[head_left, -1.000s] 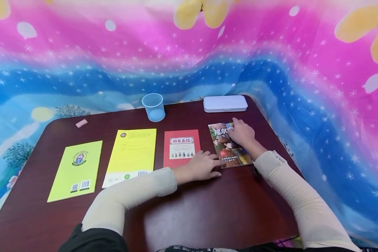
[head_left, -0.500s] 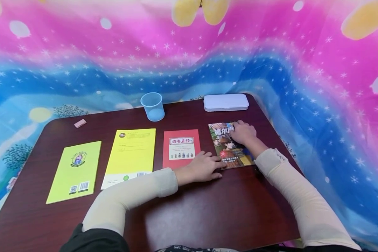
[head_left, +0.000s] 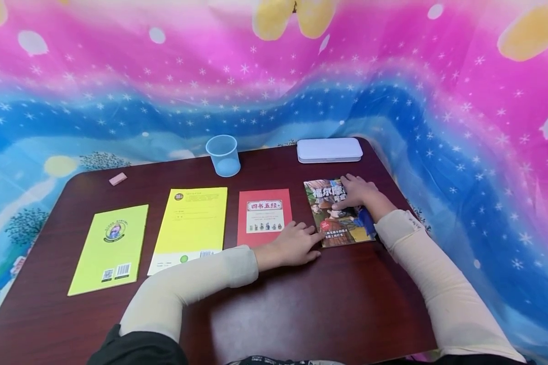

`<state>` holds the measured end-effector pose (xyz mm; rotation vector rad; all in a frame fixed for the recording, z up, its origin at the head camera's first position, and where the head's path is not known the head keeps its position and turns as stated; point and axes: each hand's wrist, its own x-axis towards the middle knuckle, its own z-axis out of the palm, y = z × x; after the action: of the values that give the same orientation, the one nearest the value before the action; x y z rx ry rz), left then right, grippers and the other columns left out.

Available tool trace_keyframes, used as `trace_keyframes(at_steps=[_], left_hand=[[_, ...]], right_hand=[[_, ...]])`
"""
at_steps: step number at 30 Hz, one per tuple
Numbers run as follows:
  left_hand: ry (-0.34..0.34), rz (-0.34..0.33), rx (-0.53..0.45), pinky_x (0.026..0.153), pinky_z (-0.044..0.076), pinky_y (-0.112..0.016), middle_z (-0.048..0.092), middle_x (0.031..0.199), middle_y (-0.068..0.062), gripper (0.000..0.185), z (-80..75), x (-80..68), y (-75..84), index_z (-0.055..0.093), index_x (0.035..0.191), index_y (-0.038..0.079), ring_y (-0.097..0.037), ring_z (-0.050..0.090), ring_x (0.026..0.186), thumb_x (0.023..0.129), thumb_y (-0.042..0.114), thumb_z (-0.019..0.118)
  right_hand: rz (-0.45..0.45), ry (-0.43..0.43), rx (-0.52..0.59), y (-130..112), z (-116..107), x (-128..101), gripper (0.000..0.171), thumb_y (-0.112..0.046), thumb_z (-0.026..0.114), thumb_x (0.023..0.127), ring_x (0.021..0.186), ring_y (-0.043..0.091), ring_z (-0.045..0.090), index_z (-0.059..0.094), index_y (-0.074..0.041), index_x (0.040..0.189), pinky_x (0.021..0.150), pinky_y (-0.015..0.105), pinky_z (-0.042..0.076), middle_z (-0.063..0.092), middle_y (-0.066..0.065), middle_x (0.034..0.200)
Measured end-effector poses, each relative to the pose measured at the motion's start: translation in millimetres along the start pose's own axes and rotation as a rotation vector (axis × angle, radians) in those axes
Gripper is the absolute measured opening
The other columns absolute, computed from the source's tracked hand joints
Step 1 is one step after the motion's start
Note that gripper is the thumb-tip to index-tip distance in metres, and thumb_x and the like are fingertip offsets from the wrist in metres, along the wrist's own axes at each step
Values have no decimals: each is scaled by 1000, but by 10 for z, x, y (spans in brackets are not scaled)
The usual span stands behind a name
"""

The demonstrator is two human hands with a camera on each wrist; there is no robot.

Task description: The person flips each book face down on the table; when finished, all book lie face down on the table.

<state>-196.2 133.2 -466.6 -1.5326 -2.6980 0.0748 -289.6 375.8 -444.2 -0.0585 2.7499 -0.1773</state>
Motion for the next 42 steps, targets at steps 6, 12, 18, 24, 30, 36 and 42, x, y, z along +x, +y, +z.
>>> trace_keyframes(at_steps=[6,12,18,24,30,36,42], left_hand=[[-8,72,22,87,43,-39,57,126,-6,56,-30,-36,-6,46,139,23,-23,54,112,91,52,50],[-70,56,-43,101,36,-47,48,136,-12,66,-27,-80,22,35,145,22,-27,45,123,91,57,47],[-148,14,-148,108,18,-59,37,147,-11,72,-5,-98,107,26,149,24,-30,25,139,90,60,46],[-123,-155,-380,106,31,-50,48,140,-9,72,-83,-51,132,31,148,16,-26,37,133,89,50,56],[-49,-511,-1033,82,48,-33,61,112,-10,59,-158,27,91,49,131,1,-21,59,100,83,29,69],[23,-793,-1491,76,54,-39,57,111,-14,64,-212,74,113,40,136,-7,-24,60,92,80,11,68],[53,-876,-1559,74,55,-39,55,97,-9,61,-233,84,155,42,131,-8,-25,61,85,78,10,68]], right_hand=[[2,26,-33,50,7,31,113,-65,66,73,140,45,7,13,-3,150,108,63,10,10,24,154],[-27,118,-32,116,109,62,112,-69,64,71,138,44,15,18,-6,150,106,64,14,15,22,154],[-41,133,-19,90,235,17,113,-76,54,74,136,47,18,15,-3,150,107,63,13,14,24,153],[-29,155,-41,13,268,18,111,-75,51,76,135,47,20,15,-2,150,108,62,12,16,24,152],[22,163,-78,-8,335,40,119,-85,40,72,135,47,19,12,1,150,107,63,13,15,26,151],[44,173,-73,-27,339,40,117,-84,40,74,136,47,17,10,1,150,107,63,10,13,26,152],[43,174,-63,-36,336,32,117,-83,41,74,137,46,16,10,1,150,107,64,9,13,26,152]])
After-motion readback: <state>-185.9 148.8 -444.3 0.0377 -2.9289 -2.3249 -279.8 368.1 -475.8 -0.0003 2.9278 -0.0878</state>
